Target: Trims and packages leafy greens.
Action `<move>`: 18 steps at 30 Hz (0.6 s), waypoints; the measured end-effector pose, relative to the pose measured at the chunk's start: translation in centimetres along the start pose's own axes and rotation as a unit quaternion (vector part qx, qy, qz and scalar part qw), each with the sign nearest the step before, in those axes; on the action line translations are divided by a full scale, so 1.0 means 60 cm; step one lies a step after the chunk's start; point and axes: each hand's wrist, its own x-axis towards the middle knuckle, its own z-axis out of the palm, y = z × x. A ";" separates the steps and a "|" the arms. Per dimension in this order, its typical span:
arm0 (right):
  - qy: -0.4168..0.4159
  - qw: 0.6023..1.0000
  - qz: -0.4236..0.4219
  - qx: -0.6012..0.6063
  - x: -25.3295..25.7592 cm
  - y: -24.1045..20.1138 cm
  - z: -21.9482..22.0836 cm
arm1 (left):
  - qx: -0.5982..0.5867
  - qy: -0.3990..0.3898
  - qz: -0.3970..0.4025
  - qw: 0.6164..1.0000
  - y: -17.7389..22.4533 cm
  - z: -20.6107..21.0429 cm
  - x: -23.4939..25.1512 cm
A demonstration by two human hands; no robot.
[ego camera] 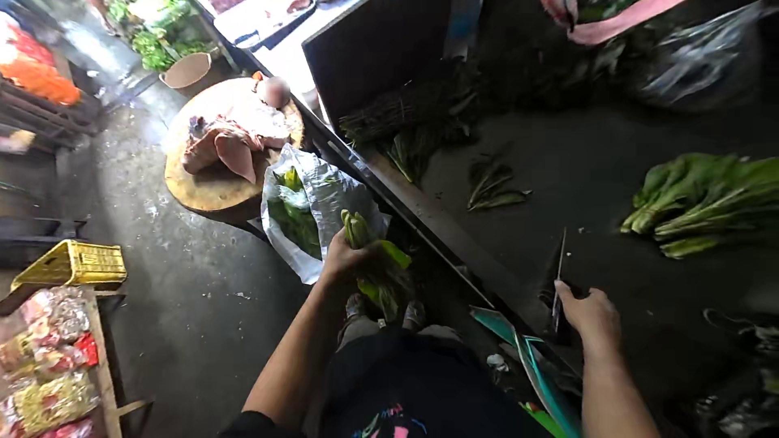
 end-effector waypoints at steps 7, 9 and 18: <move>0.009 0.999 0.039 -0.003 -0.015 -0.040 0.004 | -0.079 0.014 0.021 0.997 -0.034 -0.047 0.001; 0.043 0.999 0.022 0.013 -0.038 -0.049 -0.004 | -0.053 0.008 0.000 0.999 -0.035 -0.081 -0.005; -0.154 0.911 -0.382 -0.004 -0.333 -0.386 0.086 | 0.010 -0.109 -0.114 0.987 -0.138 -0.277 0.019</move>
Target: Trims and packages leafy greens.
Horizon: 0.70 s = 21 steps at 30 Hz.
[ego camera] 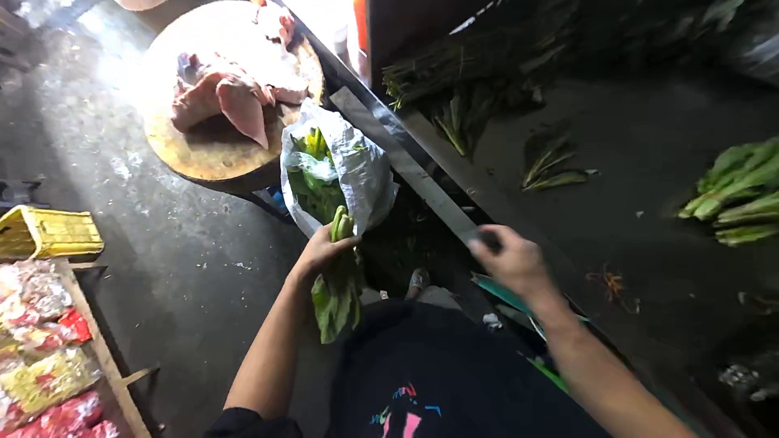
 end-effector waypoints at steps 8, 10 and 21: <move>-0.108 0.975 -0.196 -0.011 0.146 -0.239 0.296 | -0.136 -0.111 -0.073 0.982 -0.050 -0.127 0.012; -0.114 0.975 -0.191 -0.013 0.156 -0.255 0.321 | -0.155 -0.137 -0.068 0.976 -0.058 -0.150 0.009; -0.194 0.968 0.156 -0.014 0.176 -0.076 0.368 | -0.052 -0.183 -0.067 0.979 -0.060 -0.213 0.052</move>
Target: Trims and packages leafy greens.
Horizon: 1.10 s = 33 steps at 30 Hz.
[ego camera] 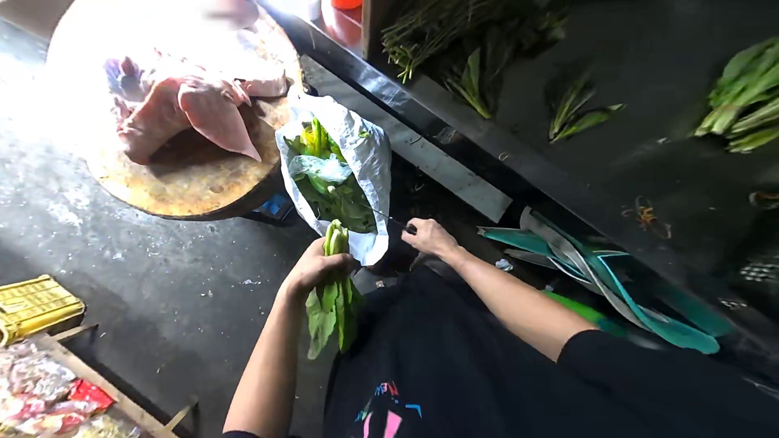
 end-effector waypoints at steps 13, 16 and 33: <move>0.172 0.911 -0.345 0.149 -0.118 -0.112 -0.074 | 0.150 -0.097 0.087 0.980 0.079 0.039 0.061; 0.154 0.915 -0.345 0.141 -0.090 -0.084 -0.084 | 0.238 -0.046 0.100 0.965 0.116 0.054 0.048; 0.316 0.932 0.016 0.176 -0.224 0.547 -0.355 | 0.389 0.171 0.051 0.904 0.082 0.359 0.106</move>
